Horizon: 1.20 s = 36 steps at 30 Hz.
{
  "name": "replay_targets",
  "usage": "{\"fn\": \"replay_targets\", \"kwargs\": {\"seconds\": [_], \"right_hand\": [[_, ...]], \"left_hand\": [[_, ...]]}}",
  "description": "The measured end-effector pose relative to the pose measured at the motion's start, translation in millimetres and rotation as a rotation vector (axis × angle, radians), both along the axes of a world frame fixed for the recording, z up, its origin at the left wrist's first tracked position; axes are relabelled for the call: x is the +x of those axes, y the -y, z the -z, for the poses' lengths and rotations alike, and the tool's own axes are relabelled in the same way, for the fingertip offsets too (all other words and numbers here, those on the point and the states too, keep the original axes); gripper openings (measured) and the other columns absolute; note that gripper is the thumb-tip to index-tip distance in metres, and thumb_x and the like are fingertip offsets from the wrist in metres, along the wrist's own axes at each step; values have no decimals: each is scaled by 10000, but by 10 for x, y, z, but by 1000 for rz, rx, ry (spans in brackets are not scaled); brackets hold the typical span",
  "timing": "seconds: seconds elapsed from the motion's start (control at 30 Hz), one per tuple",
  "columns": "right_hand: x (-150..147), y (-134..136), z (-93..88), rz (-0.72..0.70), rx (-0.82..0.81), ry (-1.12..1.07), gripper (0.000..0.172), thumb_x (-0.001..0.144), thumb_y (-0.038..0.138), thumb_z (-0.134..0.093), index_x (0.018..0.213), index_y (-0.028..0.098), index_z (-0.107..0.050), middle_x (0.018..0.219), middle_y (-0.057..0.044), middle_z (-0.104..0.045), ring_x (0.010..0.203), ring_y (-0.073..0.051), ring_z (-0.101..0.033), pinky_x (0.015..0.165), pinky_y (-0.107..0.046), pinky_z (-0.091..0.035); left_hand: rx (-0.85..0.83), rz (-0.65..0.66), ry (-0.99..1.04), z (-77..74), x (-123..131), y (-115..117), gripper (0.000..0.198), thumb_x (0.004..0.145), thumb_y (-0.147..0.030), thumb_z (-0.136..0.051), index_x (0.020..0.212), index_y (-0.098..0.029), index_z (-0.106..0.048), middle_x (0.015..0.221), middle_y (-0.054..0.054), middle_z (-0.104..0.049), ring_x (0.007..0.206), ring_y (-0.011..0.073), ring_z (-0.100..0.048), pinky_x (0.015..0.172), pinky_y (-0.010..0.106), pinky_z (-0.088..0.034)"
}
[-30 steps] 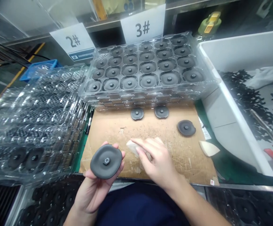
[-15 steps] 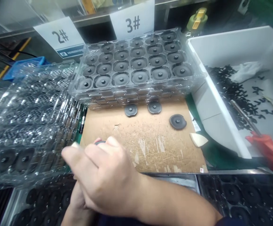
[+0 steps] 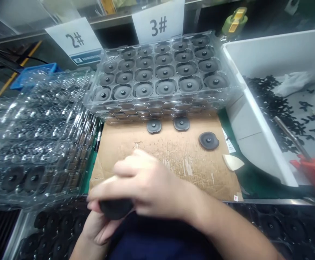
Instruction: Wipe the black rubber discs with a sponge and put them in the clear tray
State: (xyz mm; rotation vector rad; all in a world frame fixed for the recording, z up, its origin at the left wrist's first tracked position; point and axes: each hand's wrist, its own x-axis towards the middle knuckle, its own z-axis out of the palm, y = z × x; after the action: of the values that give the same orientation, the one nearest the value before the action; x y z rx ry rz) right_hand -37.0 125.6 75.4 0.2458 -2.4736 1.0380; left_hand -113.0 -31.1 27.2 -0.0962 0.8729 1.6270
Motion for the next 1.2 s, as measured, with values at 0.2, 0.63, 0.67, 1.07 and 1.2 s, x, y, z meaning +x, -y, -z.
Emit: {"fn": "replay_targets", "kwargs": {"seconds": [0.2, 0.63, 0.67, 1.07, 1.2], "right_hand": [[288, -6, 700, 433, -350, 220, 300, 888, 132, -413, 1120, 237, -573, 978, -39, -615, 851, -137, -551, 720, -278, -432], [273, 0, 119, 174, -110, 95, 341, 879, 152, -414, 1166, 277, -550, 838, -9, -619, 732, -141, -518, 704, -301, -368], [242, -2, 53, 80, -58, 111, 336, 866, 146, -418, 1138, 269, -570, 779, -4, -601, 690, -137, -494, 681, -301, -347], [238, 339, 178, 324, -20, 109, 381, 808, 50, -404, 1159, 91, -547, 801, -71, -614, 672, -157, -490, 619, -306, -359], [379, 445, 186, 460, 50, 42, 372, 769, 29, -476, 1131, -5, -552, 839, -138, -653, 676, -188, -538, 628, -345, -409]], "left_hand": [[128, -41, 155, 20, -80, 68, 512, 588, -424, -702, 1079, -314, -612, 1145, -1, -635, 1051, 244, -579, 915, 326, -455], [108, 49, 112, 26, 6, -82, 263, 699, -295, -681, 948, -210, -684, 958, 13, -703, 904, 171, -647, 832, 238, -503], [86, 57, 97, 38, 16, -78, 178, 729, -260, -659, 891, -198, -699, 901, 5, -712, 871, 153, -655, 811, 219, -510], [93, -28, 49, 88, -46, -49, 375, 650, -259, -726, 1017, -253, -655, 1052, 1, -678, 972, 154, -617, 849, 197, -478], [95, -78, 22, 138, -38, -73, 460, 635, -259, -734, 1080, -284, -616, 1130, -5, -640, 1038, 225, -587, 912, 291, -460]]}}
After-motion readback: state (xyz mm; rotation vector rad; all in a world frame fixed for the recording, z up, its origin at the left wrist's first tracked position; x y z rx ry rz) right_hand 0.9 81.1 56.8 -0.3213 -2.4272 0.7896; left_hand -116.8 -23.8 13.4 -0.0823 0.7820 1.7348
